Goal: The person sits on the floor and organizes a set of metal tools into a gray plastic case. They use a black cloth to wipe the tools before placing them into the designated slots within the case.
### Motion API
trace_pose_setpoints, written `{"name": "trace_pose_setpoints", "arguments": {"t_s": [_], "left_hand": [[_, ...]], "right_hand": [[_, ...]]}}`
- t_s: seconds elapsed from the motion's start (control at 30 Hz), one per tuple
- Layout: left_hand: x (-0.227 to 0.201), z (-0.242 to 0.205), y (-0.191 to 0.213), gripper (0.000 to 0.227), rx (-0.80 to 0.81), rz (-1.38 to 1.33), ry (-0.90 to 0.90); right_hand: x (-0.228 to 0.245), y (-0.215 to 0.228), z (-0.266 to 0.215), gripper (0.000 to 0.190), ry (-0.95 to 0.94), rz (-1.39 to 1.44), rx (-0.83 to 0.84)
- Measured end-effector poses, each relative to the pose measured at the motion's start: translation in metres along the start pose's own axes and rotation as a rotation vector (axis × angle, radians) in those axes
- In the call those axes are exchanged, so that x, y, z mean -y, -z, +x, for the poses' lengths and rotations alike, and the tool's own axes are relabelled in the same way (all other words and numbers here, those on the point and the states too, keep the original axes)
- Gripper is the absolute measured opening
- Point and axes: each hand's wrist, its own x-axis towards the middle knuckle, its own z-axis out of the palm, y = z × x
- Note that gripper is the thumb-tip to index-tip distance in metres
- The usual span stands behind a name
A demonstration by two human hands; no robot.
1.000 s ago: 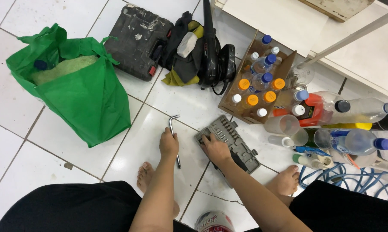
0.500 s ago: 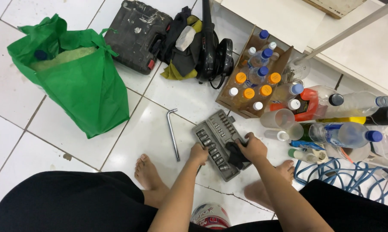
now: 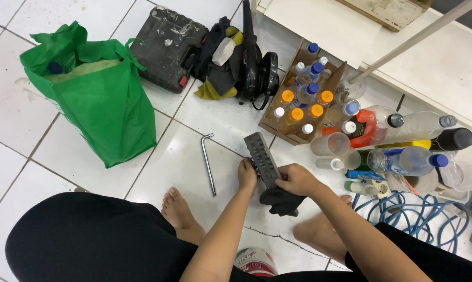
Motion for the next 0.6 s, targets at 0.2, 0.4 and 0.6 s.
{"name": "trace_pose_setpoints", "arguments": {"t_s": [0.2,0.4,0.6], "left_hand": [[-0.004,-0.001,0.000,0.039,0.023,0.194,-0.088],[-0.003,-0.007,0.014,0.050,-0.009,0.476,-0.151],[-0.019,-0.022,0.025,0.065,0.019,0.827,-0.281]], "right_hand": [[0.010,-0.007,-0.012,0.026,-0.084,-0.101,-0.082],[-0.009,0.002,-0.013,0.023,-0.126,-0.060,-0.125],[-0.040,0.004,-0.009,0.022,-0.147,-0.138,-0.094]]}}
